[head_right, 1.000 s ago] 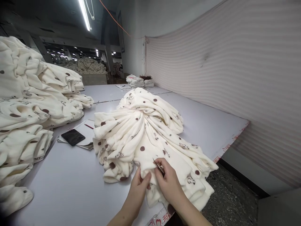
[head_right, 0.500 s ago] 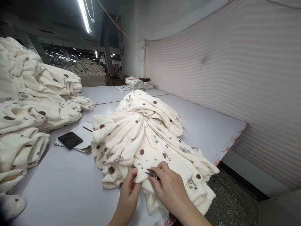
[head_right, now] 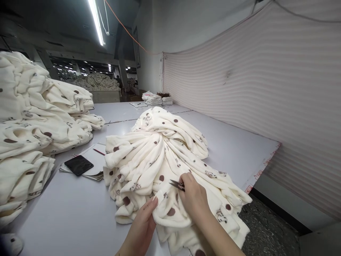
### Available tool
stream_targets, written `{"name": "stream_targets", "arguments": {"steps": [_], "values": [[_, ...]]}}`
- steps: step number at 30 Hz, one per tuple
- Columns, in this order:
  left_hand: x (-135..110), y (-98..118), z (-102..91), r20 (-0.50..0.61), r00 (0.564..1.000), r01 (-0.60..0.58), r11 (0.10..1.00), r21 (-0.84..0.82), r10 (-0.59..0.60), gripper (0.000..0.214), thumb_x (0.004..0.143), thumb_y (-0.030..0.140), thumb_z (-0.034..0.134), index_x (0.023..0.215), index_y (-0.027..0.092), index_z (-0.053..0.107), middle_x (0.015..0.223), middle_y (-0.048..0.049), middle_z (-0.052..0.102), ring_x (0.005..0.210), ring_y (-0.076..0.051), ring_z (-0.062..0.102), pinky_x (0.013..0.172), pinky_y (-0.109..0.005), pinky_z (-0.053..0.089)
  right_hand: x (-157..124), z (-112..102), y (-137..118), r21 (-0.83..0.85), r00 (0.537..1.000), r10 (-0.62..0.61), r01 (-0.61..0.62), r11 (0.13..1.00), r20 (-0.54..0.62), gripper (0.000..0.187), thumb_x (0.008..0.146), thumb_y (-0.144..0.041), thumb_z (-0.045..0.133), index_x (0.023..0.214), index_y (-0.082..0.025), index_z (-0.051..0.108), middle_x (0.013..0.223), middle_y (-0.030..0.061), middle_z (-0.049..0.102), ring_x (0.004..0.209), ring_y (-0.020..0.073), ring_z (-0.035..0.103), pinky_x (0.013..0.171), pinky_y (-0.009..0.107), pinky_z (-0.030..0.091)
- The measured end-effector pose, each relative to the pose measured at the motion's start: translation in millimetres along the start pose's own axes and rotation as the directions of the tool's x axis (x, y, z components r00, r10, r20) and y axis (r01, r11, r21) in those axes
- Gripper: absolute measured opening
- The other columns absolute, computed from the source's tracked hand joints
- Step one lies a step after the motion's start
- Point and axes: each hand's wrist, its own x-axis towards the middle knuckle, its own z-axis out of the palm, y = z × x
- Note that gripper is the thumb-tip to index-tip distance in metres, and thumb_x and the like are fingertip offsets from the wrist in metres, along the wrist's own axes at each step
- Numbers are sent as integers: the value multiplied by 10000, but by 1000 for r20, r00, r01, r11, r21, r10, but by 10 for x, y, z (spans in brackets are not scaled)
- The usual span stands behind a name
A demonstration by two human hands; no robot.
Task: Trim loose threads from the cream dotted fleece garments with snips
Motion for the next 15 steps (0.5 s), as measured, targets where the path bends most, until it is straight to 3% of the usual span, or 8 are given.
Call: {"name": "stream_targets", "arguments": {"steps": [2, 5, 7, 12, 15], "values": [[11, 29, -2, 8, 1000, -15, 997, -76, 16, 331, 820, 347, 599, 1071, 147, 677, 1055, -112, 699, 1087, -276, 571, 936, -374, 427, -39, -52, -22, 164, 991, -41, 19, 986, 130, 34, 809, -255, 529, 818, -231, 552, 840, 0, 606, 765, 180, 577, 644, 273, 434], [25, 46, -8, 26, 1000, -10, 994, -108, 13, 336, 828, 329, 596, 1098, 143, 669, 1094, -116, 688, 1113, -279, 559, 962, -384, 418, -148, -130, -55, 295, 974, -97, 33, 955, 204, 215, 848, -382, 533, 1009, -260, 604, 992, 22, 621, 902, 195, 592, 748, 289, 455], [27, 46, -1, 38, 999, 5, 995, -97, -1, 335, 833, 326, 595, 1108, 147, 665, 1114, -113, 681, 1120, -276, 554, 965, -381, 418, -193, -157, -87, 277, 972, -110, 49, 960, 209, 257, 874, -383, 499, 1086, -285, 604, 1024, 20, 619, 882, 186, 604, 719, 285, 456], [11, 41, -1, 26, 999, 23, 995, -96, -20, 323, 846, 322, 576, 1092, 139, 677, 1107, -114, 687, 1136, -277, 543, 967, -374, 417, -171, -145, -142, 222, 986, -56, 20, 975, 157, 255, 903, -376, 442, 943, -269, 670, 923, 12, 648, 835, 184, 619, 704, 290, 453], [0, 38, -30, 40, 999, 24, 995, -100, -20, 326, 853, 323, 566, 1107, 146, 669, 1119, -107, 684, 1149, -277, 537, 977, -379, 410, -160, -135, -131, 247, 982, -52, 6, 969, 181, 245, 874, -404, 497, 1002, -278, 664, 978, 12, 650, 877, 190, 619, 715, 285, 462]]}}
